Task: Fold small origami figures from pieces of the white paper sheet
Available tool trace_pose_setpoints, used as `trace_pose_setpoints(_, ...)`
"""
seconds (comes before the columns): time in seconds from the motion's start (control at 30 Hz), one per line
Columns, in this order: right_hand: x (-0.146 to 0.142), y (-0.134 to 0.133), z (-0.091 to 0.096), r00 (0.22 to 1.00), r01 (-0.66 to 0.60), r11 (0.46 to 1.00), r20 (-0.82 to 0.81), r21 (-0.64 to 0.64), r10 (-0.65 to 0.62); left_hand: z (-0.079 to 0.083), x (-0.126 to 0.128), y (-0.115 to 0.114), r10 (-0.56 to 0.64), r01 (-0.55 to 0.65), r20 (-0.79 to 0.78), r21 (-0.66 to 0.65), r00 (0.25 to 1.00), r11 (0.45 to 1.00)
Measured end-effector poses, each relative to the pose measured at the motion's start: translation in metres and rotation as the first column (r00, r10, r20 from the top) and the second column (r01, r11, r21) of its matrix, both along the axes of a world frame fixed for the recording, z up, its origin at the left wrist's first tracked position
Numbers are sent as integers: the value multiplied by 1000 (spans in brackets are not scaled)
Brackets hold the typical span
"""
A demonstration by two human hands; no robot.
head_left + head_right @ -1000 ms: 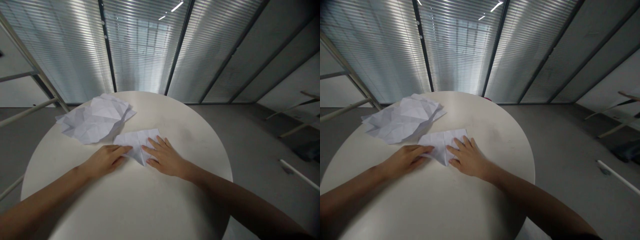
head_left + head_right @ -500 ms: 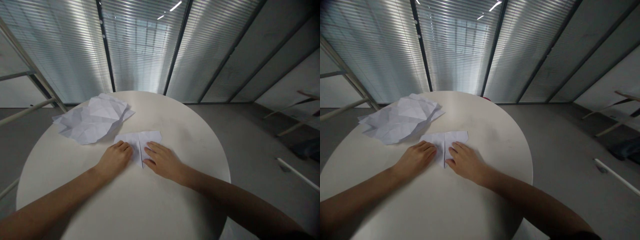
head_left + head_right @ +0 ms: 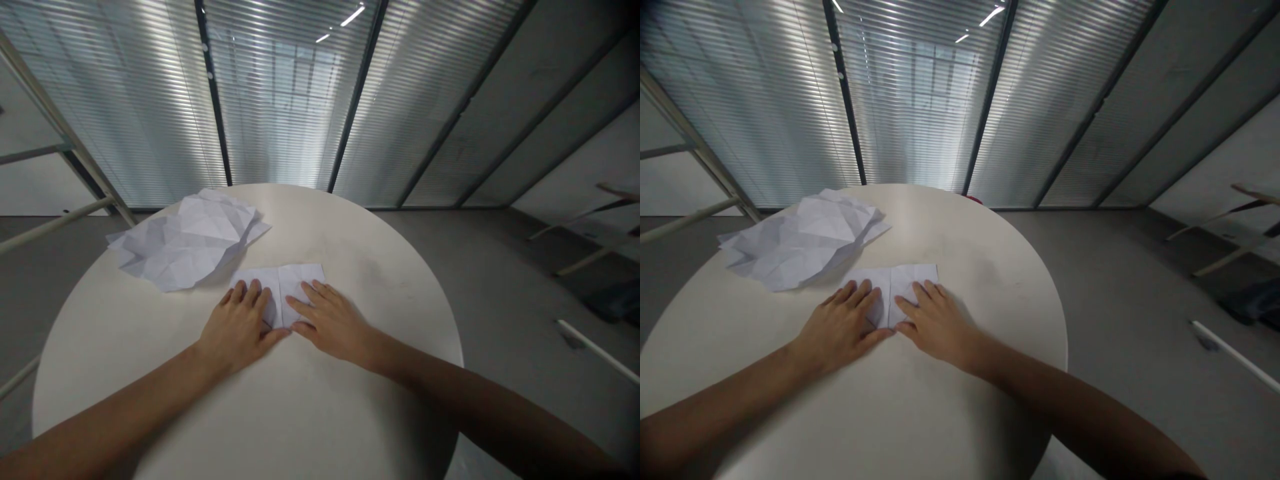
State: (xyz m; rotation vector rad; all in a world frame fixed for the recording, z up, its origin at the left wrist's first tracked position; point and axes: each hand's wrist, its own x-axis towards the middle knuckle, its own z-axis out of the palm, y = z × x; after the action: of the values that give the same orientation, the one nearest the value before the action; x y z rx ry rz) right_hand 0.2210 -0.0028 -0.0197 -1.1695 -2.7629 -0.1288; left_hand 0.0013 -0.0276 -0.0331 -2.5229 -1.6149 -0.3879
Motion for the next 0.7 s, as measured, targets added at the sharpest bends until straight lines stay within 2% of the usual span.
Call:
trace_pose_setpoints(0.1,3,4,2,1000,2,1000,-11,-23,-3,-4,-1,0,5,-5,16,-19,1000,1000)
trace_pose_setpoints(0.27,12,16,10,994,-105,993,-19,-48,105,-6,-5,1,-41,42,16,-38,999,998)
trace_pose_setpoints(0.43,21,26,8,976,-217,975,-10,-49,217,2,-8,3,-135,133,-13,-106,991,985)
trace_pose_setpoints(0.7,24,31,1,959,-284,959,14,-1,284,13,-8,5,-270,270,19,-131,963,954)
